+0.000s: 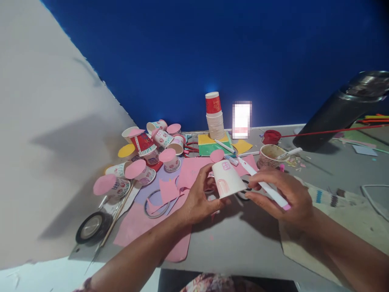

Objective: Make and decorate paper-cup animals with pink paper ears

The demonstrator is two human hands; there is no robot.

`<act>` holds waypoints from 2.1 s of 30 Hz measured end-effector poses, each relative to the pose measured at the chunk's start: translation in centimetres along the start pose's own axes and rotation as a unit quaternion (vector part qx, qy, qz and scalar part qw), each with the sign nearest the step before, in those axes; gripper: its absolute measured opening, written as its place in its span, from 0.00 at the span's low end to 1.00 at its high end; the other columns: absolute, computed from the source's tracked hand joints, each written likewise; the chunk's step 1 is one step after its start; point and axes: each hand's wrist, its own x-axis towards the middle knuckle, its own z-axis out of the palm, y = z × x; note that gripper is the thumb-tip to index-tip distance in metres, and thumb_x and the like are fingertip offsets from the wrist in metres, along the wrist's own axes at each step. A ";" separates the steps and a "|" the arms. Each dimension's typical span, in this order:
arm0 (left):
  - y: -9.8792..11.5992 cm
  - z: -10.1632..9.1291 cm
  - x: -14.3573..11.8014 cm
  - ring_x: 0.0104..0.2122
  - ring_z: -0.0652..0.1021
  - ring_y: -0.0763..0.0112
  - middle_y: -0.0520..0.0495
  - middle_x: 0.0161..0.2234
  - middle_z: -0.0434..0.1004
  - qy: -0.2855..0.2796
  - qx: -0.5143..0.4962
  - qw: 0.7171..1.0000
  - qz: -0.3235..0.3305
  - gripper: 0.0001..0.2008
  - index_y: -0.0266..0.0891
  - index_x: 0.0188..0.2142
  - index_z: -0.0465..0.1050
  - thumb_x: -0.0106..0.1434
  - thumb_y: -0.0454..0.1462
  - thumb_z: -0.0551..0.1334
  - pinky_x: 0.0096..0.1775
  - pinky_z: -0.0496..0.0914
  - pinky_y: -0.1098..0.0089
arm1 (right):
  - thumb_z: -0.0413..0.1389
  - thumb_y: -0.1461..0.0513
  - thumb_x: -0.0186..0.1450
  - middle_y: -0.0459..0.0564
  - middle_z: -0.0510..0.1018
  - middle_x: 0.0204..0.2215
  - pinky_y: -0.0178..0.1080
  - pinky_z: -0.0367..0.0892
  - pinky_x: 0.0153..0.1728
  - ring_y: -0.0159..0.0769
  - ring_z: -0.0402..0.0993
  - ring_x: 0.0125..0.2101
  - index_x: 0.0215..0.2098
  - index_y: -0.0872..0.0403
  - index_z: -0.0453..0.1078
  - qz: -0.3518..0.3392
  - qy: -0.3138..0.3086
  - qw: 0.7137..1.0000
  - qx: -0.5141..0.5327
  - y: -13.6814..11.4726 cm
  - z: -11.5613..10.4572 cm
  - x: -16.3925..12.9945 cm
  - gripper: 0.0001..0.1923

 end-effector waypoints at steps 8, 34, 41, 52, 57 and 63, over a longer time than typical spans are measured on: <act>0.8 -0.3 -0.1 0.60 0.74 0.49 0.36 0.66 0.64 -0.040 0.021 0.998 0.037 0.48 0.49 0.68 0.54 0.55 0.41 0.77 0.57 0.73 0.51 | 0.61 0.72 0.66 0.49 0.81 0.32 0.38 0.73 0.30 0.38 0.78 0.31 0.50 0.50 0.68 -0.080 -0.006 0.994 -0.073 0.4 0.5 -0.8 0.17; 0.4 -1.6 1.2 0.62 0.70 0.53 0.42 0.62 0.64 0.221 0.149 0.963 0.034 0.36 0.48 0.60 0.62 0.53 0.32 0.70 0.63 0.67 0.48 | 0.68 0.48 0.61 0.41 0.73 0.19 0.31 0.56 0.18 0.25 0.62 0.17 0.36 0.53 0.79 0.437 0.191 0.756 0.449 4.1 1.8 0.2 0.17; 0.4 -1.6 1.4 0.62 0.72 0.53 0.41 0.62 0.66 0.216 0.123 0.969 -0.017 0.36 0.49 0.61 0.62 0.55 0.34 0.70 0.61 0.69 0.50 | 0.71 0.52 0.56 0.42 0.76 0.20 0.29 0.54 0.17 0.24 0.61 0.17 0.34 0.52 0.77 0.461 0.209 0.725 0.466 4.9 0.9 0.9 0.15; 0.3 -1.9 1.5 0.62 0.72 0.50 0.41 0.64 0.66 0.217 0.155 0.963 -0.042 0.35 0.51 0.62 0.60 0.58 0.42 0.72 0.61 0.67 0.47 | 0.65 0.48 0.59 0.56 0.86 0.35 0.33 0.65 0.19 0.32 0.74 0.23 0.40 0.54 0.78 0.476 0.071 0.768 0.423 4.1 2.2 0.5 0.19; 0.6 -1.9 1.5 0.58 0.76 0.53 0.40 0.62 0.68 0.239 0.132 0.961 -0.049 0.32 0.49 0.61 0.60 0.60 0.41 0.71 0.57 0.72 0.52 | 0.64 0.56 0.60 0.47 0.81 0.28 0.39 0.71 0.29 0.35 0.76 0.28 0.37 0.53 0.76 0.440 0.039 0.854 0.276 4.9 2.2 0.1 0.10; 0.2 -2.1 1.4 0.60 0.74 0.54 0.41 0.63 0.67 0.242 0.140 0.960 -0.025 0.33 0.49 0.62 0.60 0.60 0.39 0.70 0.59 0.70 0.53 | 0.59 0.64 0.62 0.51 0.83 0.37 0.50 0.68 0.48 0.45 0.77 0.41 0.36 0.51 0.76 0.372 -0.014 0.923 0.099 5.2 3.9 -1.4 0.04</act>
